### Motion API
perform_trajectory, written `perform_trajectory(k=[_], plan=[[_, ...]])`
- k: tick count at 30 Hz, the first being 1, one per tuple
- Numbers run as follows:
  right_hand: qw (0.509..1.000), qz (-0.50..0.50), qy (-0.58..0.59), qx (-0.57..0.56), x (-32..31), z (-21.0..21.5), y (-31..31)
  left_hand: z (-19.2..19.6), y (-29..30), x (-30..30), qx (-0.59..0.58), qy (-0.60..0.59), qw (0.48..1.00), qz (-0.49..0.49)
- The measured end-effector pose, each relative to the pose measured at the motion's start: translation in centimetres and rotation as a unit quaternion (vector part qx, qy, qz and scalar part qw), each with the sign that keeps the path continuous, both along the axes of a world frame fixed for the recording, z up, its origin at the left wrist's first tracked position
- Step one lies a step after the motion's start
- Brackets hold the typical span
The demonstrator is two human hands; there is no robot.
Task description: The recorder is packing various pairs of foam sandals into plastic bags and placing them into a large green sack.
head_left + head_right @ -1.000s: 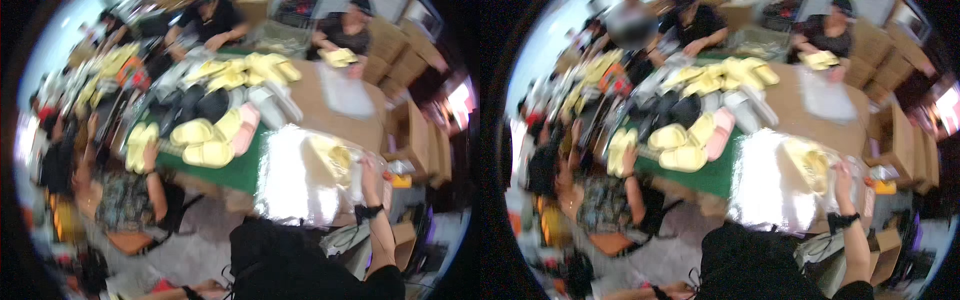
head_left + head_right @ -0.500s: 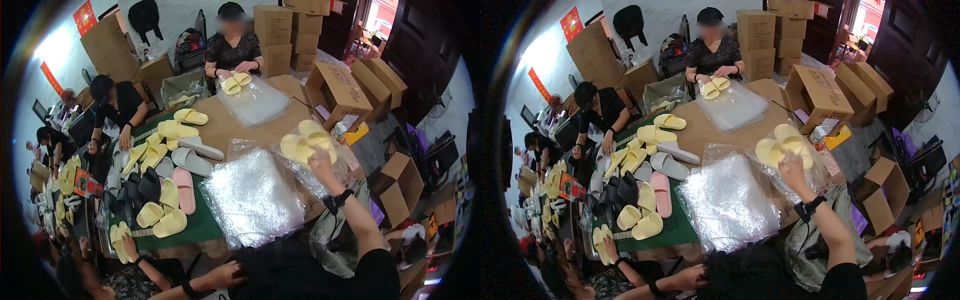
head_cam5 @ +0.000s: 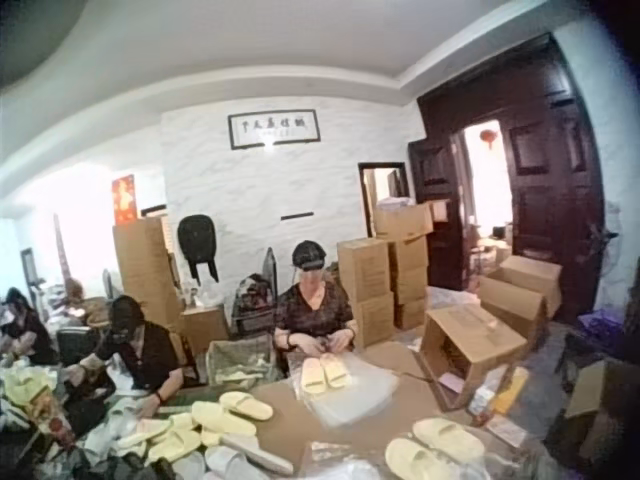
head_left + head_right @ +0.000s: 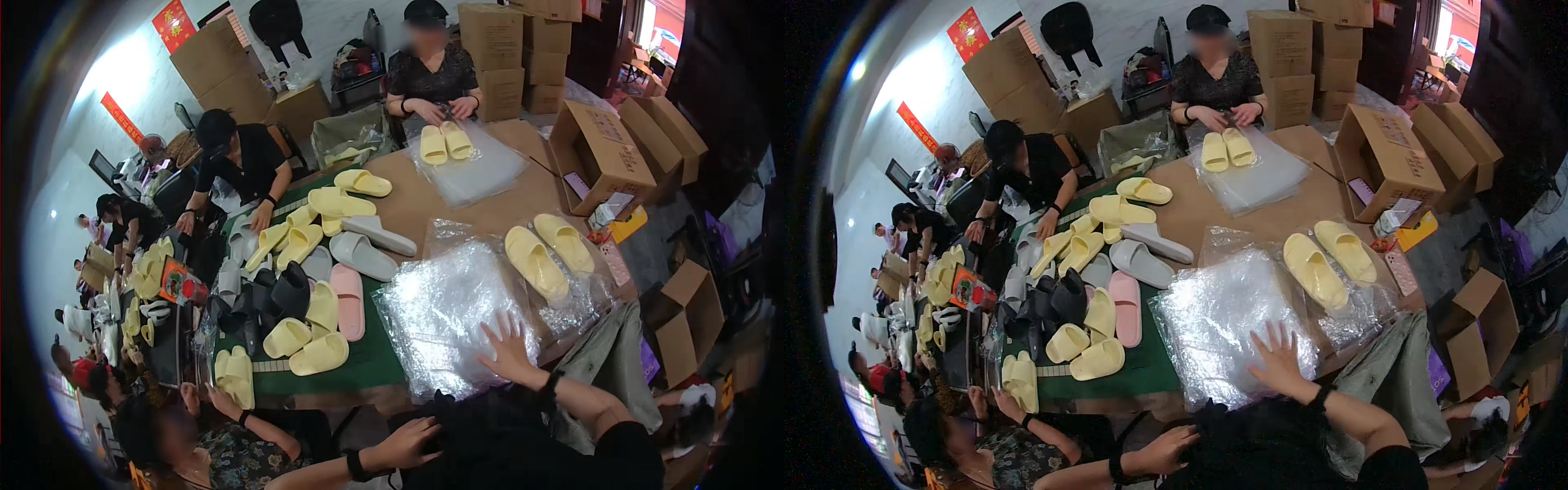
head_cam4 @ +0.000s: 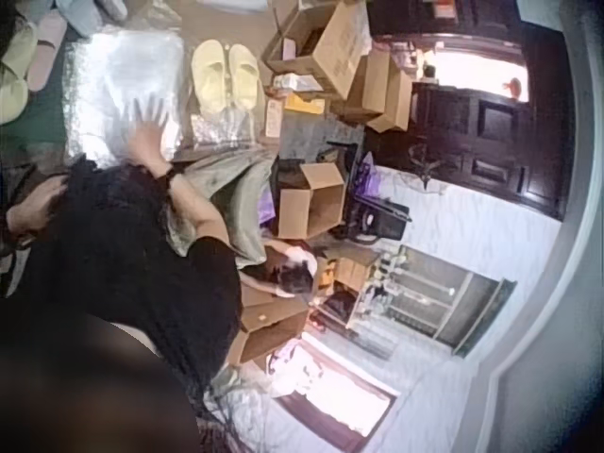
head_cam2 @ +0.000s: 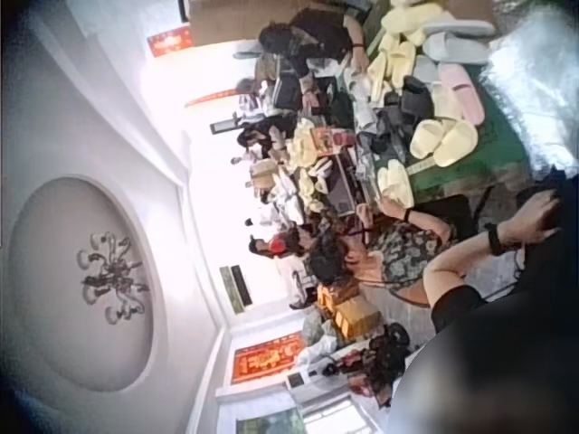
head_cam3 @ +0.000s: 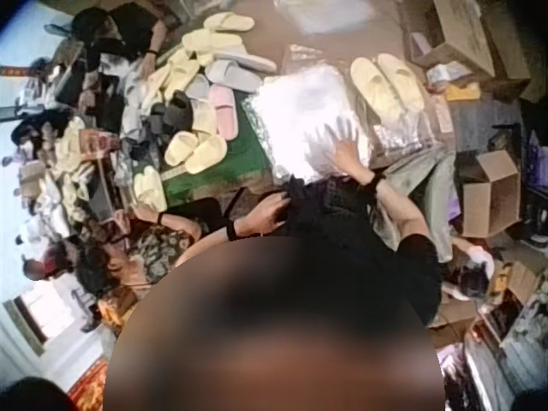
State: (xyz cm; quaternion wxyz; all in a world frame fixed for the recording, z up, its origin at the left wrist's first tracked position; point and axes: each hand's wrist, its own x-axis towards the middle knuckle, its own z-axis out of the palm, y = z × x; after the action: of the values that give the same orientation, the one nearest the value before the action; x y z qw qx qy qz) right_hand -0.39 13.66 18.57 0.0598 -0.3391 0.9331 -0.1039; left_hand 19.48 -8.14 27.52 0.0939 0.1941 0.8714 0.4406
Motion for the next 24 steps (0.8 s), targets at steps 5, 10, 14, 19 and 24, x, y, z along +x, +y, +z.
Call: perform_trajectory(k=[5, 10, 14, 19, 24], plan=[[0.989, 0.063, -0.113, 0.066, -4.1, -6.4, -4.3, -2.6, -3.7, -1.9, 0.124, -0.317, 0.937, -0.077], [0.97, 0.119, -0.158, 0.142, -2.6, -9.5, -6.5, -11.2, -5.9, -5.8, 0.028, -0.153, 0.95, 0.272], [0.981, 0.077, -0.126, 0.123, -1.5, -11.4, -6.4, -17.2, -4.0, -11.7, -0.034, -0.027, 0.948, 0.314], [0.989, 0.064, -0.072, 0.11, -2.8, -10.2, -4.8, -21.1, -3.5, -17.3, -0.257, 0.098, 0.905, 0.324], [0.977, -0.015, -0.162, 0.136, -2.4, -8.2, -1.9, -22.0, -3.1, -16.8, -0.21, -0.051, 0.958, 0.189]])
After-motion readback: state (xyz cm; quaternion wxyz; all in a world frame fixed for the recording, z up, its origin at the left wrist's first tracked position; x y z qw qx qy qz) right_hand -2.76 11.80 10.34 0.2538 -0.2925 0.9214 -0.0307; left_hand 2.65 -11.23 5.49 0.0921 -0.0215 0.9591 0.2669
